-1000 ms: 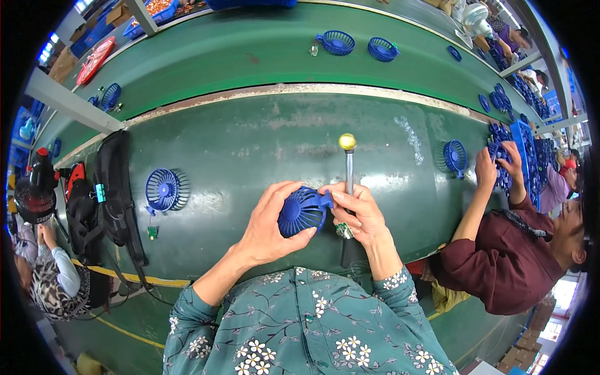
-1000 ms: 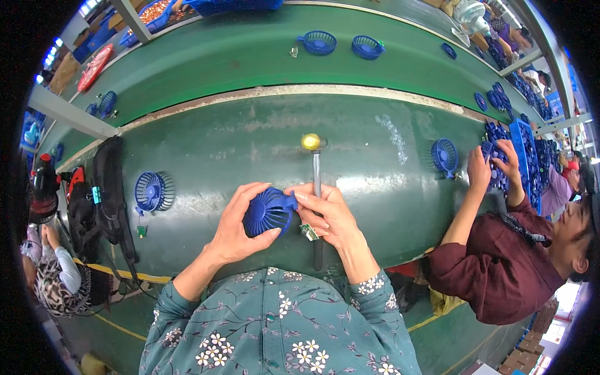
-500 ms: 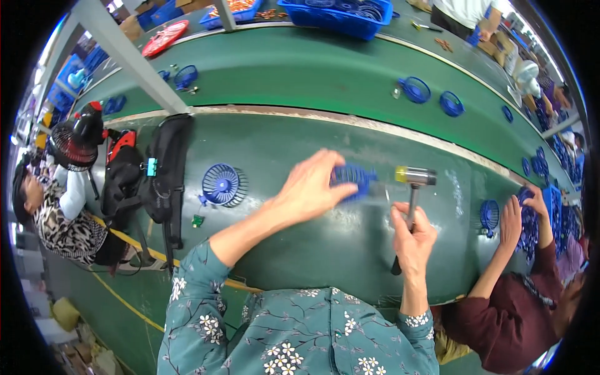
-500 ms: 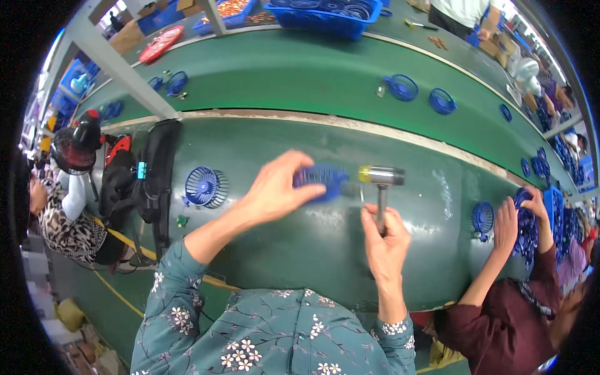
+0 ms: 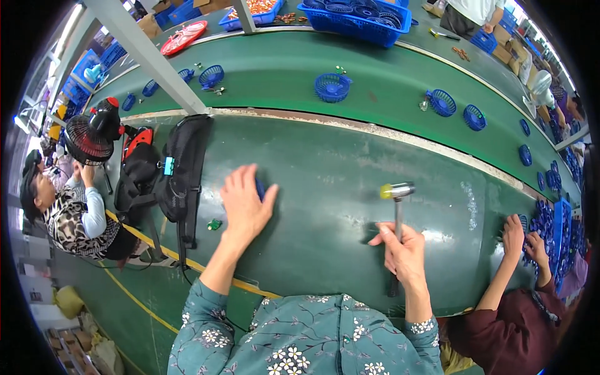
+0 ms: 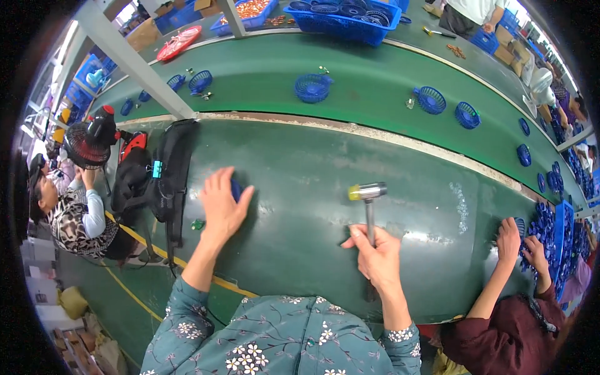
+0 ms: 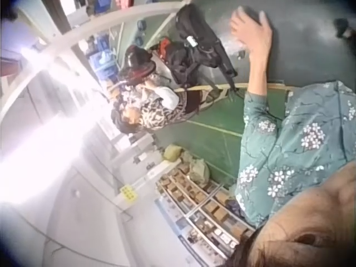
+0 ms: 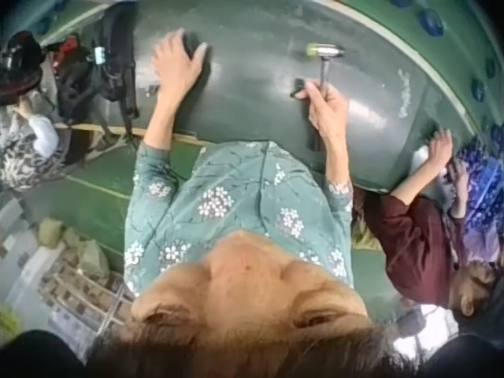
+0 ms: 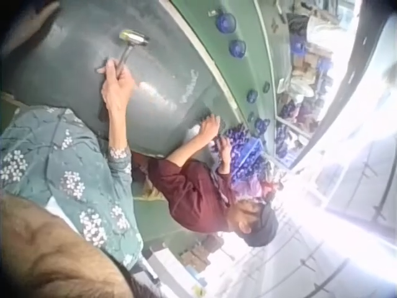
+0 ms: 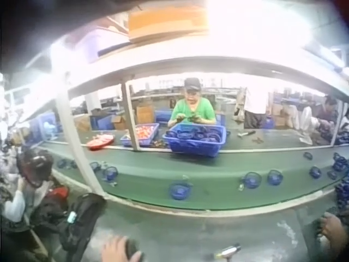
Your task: The person assembles fan casings by fitting parts together, tapping them with a small mallet, and placing the assembled casings onto a conveyor belt.
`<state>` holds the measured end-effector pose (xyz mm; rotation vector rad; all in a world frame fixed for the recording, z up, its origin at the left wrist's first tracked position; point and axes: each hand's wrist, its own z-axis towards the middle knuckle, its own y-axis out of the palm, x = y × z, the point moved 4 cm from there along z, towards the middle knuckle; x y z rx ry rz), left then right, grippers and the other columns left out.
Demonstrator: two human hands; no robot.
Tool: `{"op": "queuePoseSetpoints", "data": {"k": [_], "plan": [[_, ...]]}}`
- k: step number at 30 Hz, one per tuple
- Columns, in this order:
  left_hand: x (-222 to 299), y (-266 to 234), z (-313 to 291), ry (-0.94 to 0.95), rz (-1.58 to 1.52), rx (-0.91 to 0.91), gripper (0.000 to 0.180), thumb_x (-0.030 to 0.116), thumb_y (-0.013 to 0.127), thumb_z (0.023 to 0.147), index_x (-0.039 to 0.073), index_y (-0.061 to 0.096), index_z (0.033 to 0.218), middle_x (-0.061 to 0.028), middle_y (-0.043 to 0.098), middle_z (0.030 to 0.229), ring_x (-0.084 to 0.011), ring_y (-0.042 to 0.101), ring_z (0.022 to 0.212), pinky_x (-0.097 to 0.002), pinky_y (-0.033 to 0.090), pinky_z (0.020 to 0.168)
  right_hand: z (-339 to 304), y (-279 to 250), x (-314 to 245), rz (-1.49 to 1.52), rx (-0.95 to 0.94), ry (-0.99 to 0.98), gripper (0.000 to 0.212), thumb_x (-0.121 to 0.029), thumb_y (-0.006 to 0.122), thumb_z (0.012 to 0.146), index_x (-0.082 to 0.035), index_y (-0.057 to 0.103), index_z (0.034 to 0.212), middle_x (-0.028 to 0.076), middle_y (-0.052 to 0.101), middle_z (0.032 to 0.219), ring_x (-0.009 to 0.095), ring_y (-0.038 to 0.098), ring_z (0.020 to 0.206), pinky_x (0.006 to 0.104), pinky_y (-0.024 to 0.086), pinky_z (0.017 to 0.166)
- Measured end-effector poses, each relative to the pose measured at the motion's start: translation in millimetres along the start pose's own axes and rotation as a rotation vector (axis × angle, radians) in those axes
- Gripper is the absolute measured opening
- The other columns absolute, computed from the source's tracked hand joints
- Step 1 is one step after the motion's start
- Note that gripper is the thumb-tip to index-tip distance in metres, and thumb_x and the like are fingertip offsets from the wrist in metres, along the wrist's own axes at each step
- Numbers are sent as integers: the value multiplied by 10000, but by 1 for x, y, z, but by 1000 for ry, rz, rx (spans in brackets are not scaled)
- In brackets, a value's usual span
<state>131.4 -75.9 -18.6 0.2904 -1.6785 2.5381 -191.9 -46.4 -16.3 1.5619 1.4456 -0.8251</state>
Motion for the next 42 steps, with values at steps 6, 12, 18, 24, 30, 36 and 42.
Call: {"op": "queuePoseSetpoints", "data": {"k": [6, 12, 18, 24, 30, 36, 42], "plan": [[76, 2, -33, -76, -760, -134, 579, 344, 675, 875, 4, 486, 1304, -185, 507, 1290, -322, 473, 1195, -421, 372, 1016, 2, 44, 8, -81, -165, 107, 327, -232, 690, 916, 51, 651, 1074, 73, 687, 748, 31, 420, 386, 217, 303, 337], [117, 26, -32, -515, -1474, -240, 384, 318, 520, 1013, -5, 538, 1219, -87, 569, 1184, -150, 528, 1090, -290, 410, 979, -2, 48, 5, -393, -151, 60, 327, -310, 738, 854, 7, 666, 882, -26, 516, 591, 58, 444, 504, 274, 338, 441], [101, 18, -30, -543, -1402, -508, 442, 368, 509, 1006, 28, 512, 1288, -94, 607, 1204, -129, 567, 960, -285, 451, 820, 3, 6, -14, -216, -62, -19, 272, -269, 670, 910, 2, 650, 913, -25, 487, 522, 50, 419, 386, 241, 289, 353], [117, 13, -45, -429, -1324, -884, 527, 389, 513, 1000, 6, 439, 1355, -88, 612, 958, -97, 558, 616, -216, 435, 444, 8, -12, -28, -132, -126, -39, 322, -297, 671, 916, 24, 651, 911, -26, 481, 521, 41, 388, 385, 228, 264, 357], [137, 12, -54, -574, -1709, -1270, 561, 449, 516, 989, -18, 417, 1286, -206, 638, 993, -110, 585, 548, -240, 478, 409, 25, -15, -35, -201, -217, 13, 360, -347, 658, 923, -48, 575, 741, -42, 446, 516, 37, 387, 387, 222, 267, 345], [154, 9, -53, -591, -1857, -1348, 421, 354, 519, 1004, -15, 464, 1198, -223, 665, 984, -143, 616, 568, -283, 534, 451, 35, -13, -50, -234, -214, 9, 374, -358, 660, 922, -39, 582, 742, -40, 447, 516, 36, 384, 383, 222, 263, 339], [164, 5, -59, -725, -1910, -1240, 305, 232, 526, 1003, -15, 497, 1180, -238, 671, 1012, -168, 626, 610, -298, 552, 491, 38, -1, -55, -398, -145, -39, 375, -407, 677, 891, -33, 700, 882, -23, 531, 581, 51, 425, 433, 250, 295, 380]]}}
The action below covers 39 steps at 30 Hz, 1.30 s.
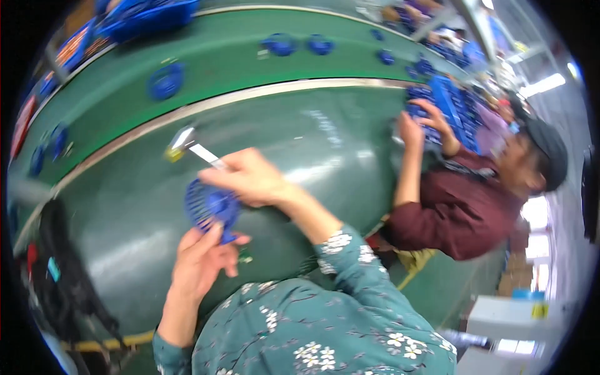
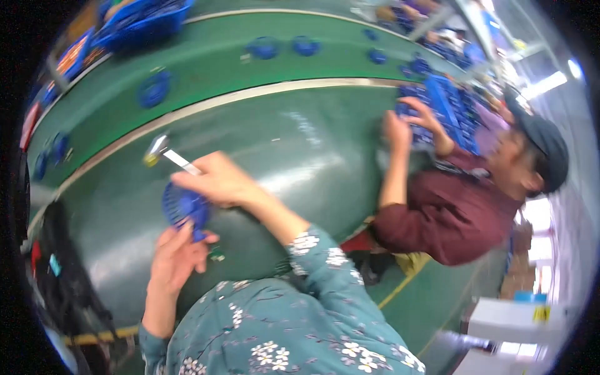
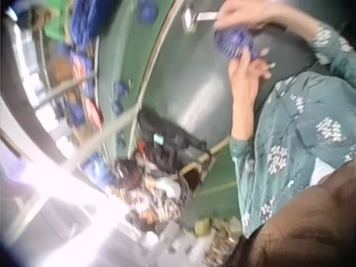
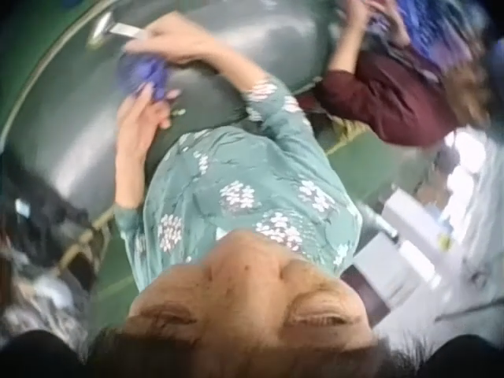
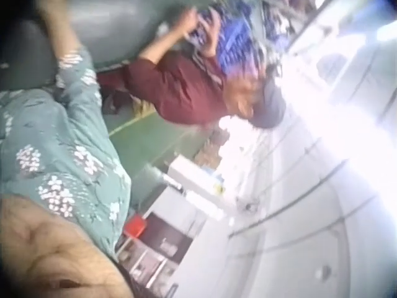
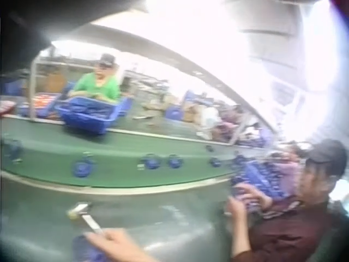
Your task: The person assembles fan casings by fitting parts together, tapping them with a small mallet, and placing the assembled casings onto a conveyor belt.
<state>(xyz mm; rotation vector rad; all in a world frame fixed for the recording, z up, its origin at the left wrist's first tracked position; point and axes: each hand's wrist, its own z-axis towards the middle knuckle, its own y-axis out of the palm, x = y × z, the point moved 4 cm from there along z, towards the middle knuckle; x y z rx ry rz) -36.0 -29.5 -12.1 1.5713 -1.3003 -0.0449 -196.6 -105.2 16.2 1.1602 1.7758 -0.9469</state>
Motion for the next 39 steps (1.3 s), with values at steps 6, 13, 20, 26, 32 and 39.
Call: {"op": "queuePoseSetpoints", "data": {"k": [6, 13, 20, 26, 32, 39], "plan": [[-10, -5, 14, 118, -41, 151, 181, 173, 557, 980, 1, 575, 1034, -218, 691, 859, -148, 584, 578, -251, 489, 437, -7, 2, 10, -144, 257, -379, 461, -383, 603, 949, 47, 636, 787, 106, 521, 583, 100, 463, 574, 342, 400, 506], [3, -25, 13, 201, -154, 203, 181, 177, 619, 949, 42, 591, 1066, -42, 655, 851, -96, 580, 606, -233, 446, 449, -45, 40, 40, 55, 163, -347, 385, -312, 649, 936, 19, 645, 1132, 123, 687, 855, 132, 649, 785, 310, 516, 692], [6, -7, 18, 146, -140, 203, 258, 230, 622, 948, -12, 610, 1036, -189, 701, 904, -94, 540, 539, -231, 462, 438, -61, 23, 41, 26, 73, -97, 304, -65, 728, 844, 23, 636, 1120, -25, 607, 795, 40, 537, 704, 212, 448, 619], [5, -17, 14, 197, -67, 154, 256, 218, 601, 961, -5, 574, 1085, -192, 697, 906, -109, 571, 552, -259, 501, 450, -67, 17, 12, -289, 83, -158, 299, -81, 714, 802, -8, 641, 1082, 10, 534, 667, 97, 477, 595, 274, 416, 558], [11, -16, 15, 305, 150, 137, 265, 175, 605, 956, -3, 511, 1129, -174, 686, 891, -134, 611, 561, -284, 533, 437, -69, 13, -7, -539, 28, -345, 186, -81, 632, 842, -12, 605, 1012, 205, 634, 913, 405, 616, 818, 445, 480, 690], [2, -19, 19, 179, 70, 78, 214, 122, 593, 955, 4, 518, 1116, -150, 683, 850, -118, 603, 533, -264, 527, 418, -75, 8, 0, -534, 106, -317, 225, -98, 708, 832, 4, 635, 1018, 166, 662, 899, 344, 639, 759, 397, 500, 655]]}}
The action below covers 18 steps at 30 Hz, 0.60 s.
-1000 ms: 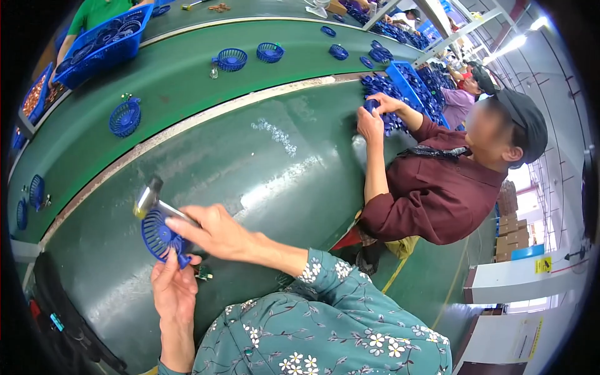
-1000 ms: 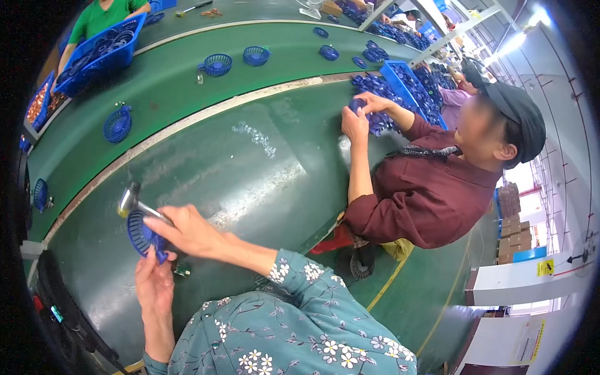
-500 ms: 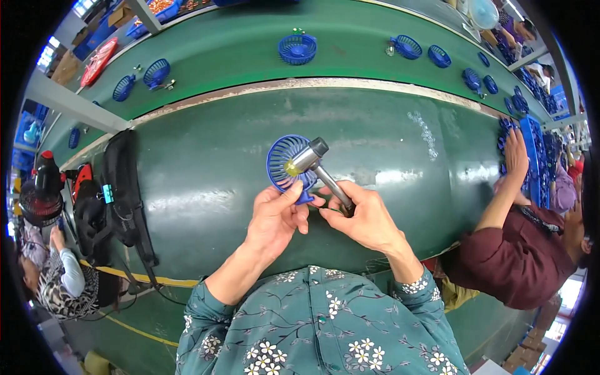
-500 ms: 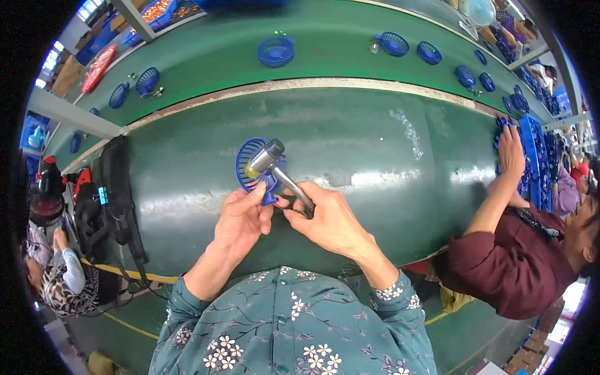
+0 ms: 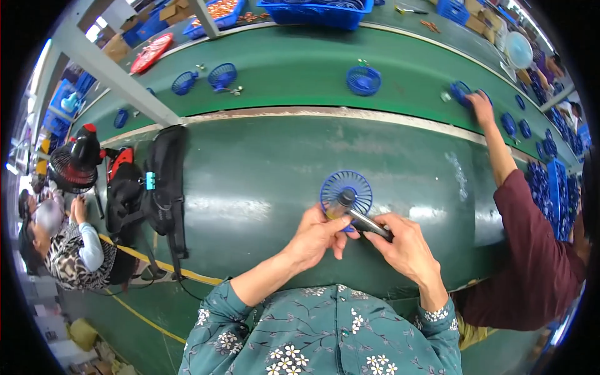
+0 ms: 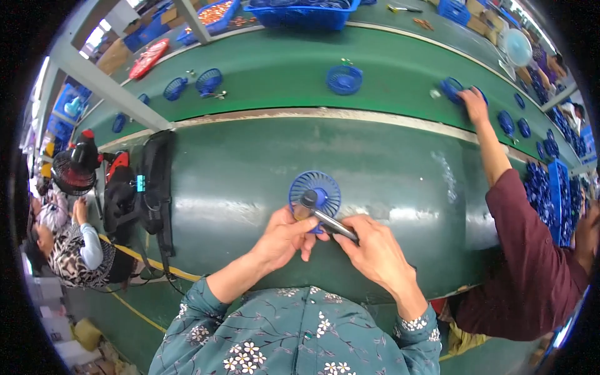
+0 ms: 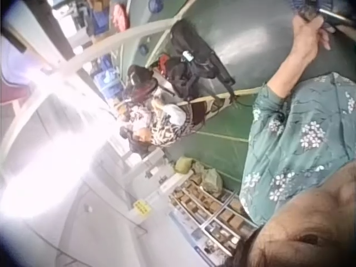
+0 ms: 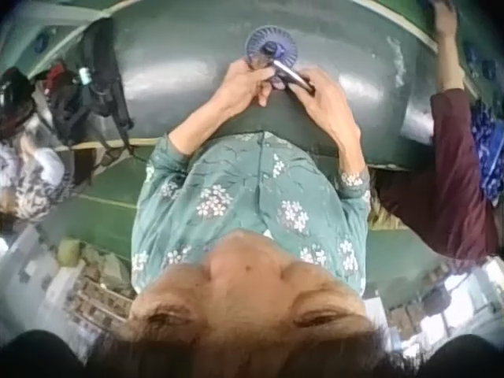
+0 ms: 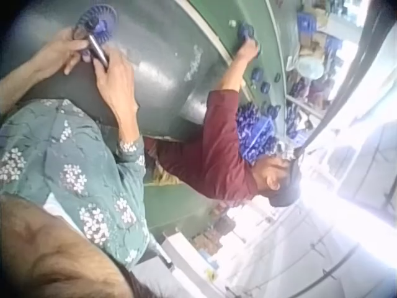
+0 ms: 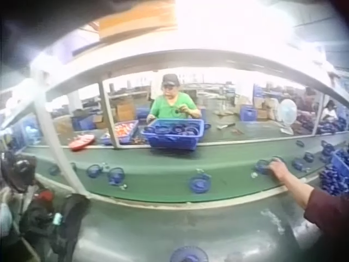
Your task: The person assembles fan casings by fitting parts together, tapping them with a small mallet, and placing the assembled casings onto a conveyor belt.
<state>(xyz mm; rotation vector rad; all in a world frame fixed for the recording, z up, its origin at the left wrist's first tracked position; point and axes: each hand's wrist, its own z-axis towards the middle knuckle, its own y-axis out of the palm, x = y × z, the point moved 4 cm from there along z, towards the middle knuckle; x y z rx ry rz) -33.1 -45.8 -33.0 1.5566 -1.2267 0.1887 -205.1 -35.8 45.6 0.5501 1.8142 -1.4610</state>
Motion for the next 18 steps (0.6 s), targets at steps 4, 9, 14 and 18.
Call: {"op": "queuePoseSetpoints", "data": {"k": [4, 9, 14, 18], "plan": [[0, -3, -2, -59, -75, 42, 186, 144, 604, 952, 21, 573, 1088, -124, 676, 873, -135, 601, 576, -265, 514, 443, 0, 9, -6, -19, 121, -97, 213, -81, 712, 828, 10, 634, 1004, 174, 667, 935, 358, 660, 830, 403, 533, 689], [-5, -3, 2, -127, -217, 129, 239, 278, 722, 884, 56, 634, 885, -32, 614, 704, -118, 583, 550, -270, 480, 409, 2, 37, -9, -191, 78, -268, 405, 2, 672, 772, -21, 570, 1163, 160, 587, 1121, 381, 658, 800, 454, 558, 650], [0, -9, 3, -248, -154, 99, 377, 431, 652, 915, 60, 651, 851, -43, 630, 688, -131, 611, 565, -267, 496, 437, 18, 45, -8, -245, 91, -286, 302, -14, 680, 790, -41, 609, 1082, 127, 611, 982, 326, 646, 723, 409, 538, 578], [22, -15, -2, -170, -40, -47, 448, 444, 608, 942, 6, 571, 1031, -94, 661, 857, -152, 646, 616, -278, 520, 454, 30, 35, -10, -41, 278, -331, 211, -38, 723, 783, -21, 650, 980, 111, 602, 862, 267, 612, 631, 364, 494, 529]]}}
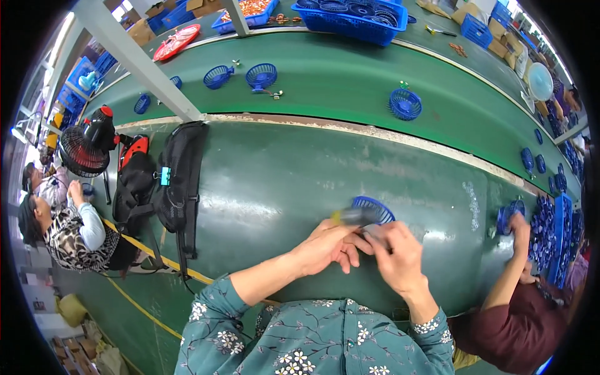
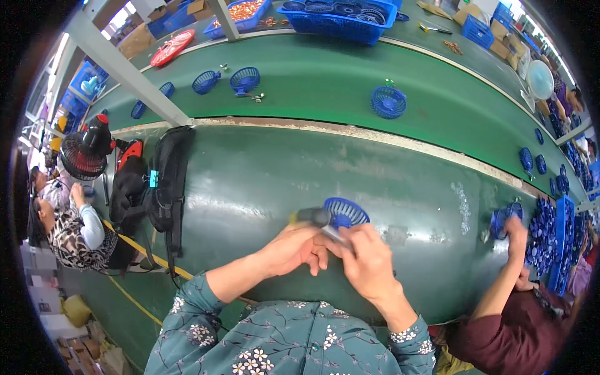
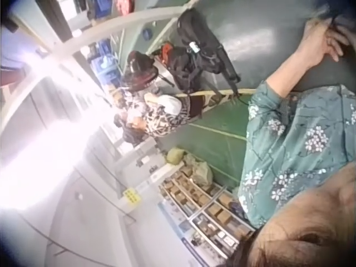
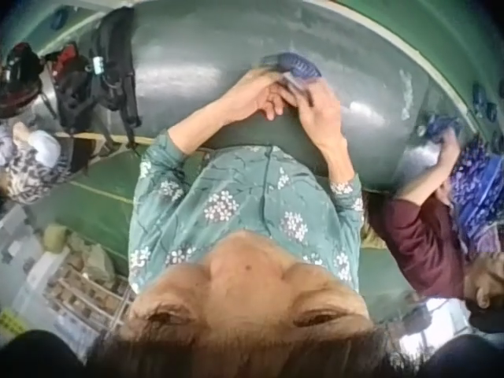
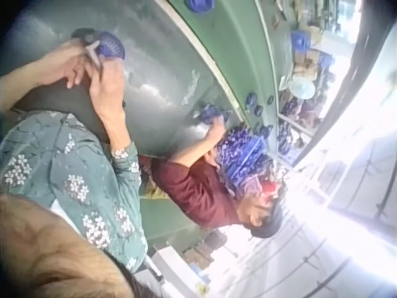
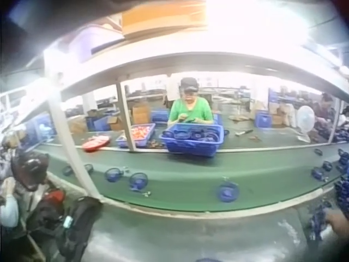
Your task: The person assembles fan casings by fitting parts together, tapping them with a small mallet, and placing the assembled casings onto a conveyor belt.
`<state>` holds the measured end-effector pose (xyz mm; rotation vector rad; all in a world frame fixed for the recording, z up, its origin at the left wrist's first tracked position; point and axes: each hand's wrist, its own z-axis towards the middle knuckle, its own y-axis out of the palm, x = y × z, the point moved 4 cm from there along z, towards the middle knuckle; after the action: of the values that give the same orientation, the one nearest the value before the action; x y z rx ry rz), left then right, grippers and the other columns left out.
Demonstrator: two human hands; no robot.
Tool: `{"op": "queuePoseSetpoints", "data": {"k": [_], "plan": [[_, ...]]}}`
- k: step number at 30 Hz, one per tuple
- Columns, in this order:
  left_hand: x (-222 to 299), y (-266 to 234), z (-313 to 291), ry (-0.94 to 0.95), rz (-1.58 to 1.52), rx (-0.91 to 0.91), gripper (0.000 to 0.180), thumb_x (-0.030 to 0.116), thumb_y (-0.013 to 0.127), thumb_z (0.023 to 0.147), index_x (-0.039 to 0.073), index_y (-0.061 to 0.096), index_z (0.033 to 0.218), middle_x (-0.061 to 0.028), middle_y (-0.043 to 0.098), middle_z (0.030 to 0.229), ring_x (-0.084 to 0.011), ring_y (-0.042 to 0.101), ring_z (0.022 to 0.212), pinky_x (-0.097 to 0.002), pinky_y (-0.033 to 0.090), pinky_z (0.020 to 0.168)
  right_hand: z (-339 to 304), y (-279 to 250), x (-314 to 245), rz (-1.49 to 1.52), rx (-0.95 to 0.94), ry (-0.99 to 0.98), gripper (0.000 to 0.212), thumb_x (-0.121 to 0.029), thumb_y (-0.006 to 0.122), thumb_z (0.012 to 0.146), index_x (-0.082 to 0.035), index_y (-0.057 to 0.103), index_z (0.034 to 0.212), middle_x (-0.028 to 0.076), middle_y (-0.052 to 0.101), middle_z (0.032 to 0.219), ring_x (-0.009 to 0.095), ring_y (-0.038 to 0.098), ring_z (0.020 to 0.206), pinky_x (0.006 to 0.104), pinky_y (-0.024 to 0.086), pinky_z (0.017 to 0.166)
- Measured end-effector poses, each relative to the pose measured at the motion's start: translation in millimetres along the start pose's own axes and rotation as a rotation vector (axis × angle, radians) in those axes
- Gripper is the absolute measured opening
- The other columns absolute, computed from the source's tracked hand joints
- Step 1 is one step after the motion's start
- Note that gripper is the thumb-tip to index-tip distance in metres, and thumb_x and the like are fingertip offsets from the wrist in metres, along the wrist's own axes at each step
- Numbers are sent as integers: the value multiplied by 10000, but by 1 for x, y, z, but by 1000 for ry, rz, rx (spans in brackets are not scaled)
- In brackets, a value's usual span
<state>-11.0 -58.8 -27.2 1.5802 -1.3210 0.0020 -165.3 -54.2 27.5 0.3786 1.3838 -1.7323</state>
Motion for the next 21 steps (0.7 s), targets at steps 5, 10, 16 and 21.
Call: {"op": "queuePoseSetpoints", "data": {"k": [5, 10, 16, 21], "plan": [[73, -45, -1, 414, 1056, 223, 170, 217, 675, 918, 51, 642, 939, -39, 672, 866, -90, 607, 683, -270, 514, 630, 3, -19, 36, 742, 114, 718, 125, -46, 738, 848, 38, 663, 903, -2, 594, 651, 31, 439, 475, 213, 335, 427], [220, -147, 12, 939, 1637, 864, 122, 148, 648, 817, 34, 648, 861, -168, 634, 963, -346, 583, 953, -444, 475, 847, 6, -11, 53, 860, 78, 871, 122, -57, 713, 870, 42, 648, 902, 79, 637, 694, 36, 404, 389, 212, 265, 316], [308, -226, 29, 772, 2143, 1279, 305, 205, 686, 773, 29, 656, 1020, -180, 496, 1382, -369, 424, 1297, -505, 376, 1019, -7, 4, 84, 856, 6, 1047, 138, -71, 690, 885, 32, 632, 814, 54, 579, 607, 41, 318, 347, 219, 224, 298], [320, -250, 44, 559, 2288, 1292, 302, 186, 658, 762, 40, 663, 1026, -150, 570, 1248, -339, 462, 1233, -502, 380, 987, -4, 10, 81, 848, -30, 1095, 122, -63, 700, 874, 34, 651, 820, 58, 593, 613, 43, 328, 350, 224, 234, 311]]}}
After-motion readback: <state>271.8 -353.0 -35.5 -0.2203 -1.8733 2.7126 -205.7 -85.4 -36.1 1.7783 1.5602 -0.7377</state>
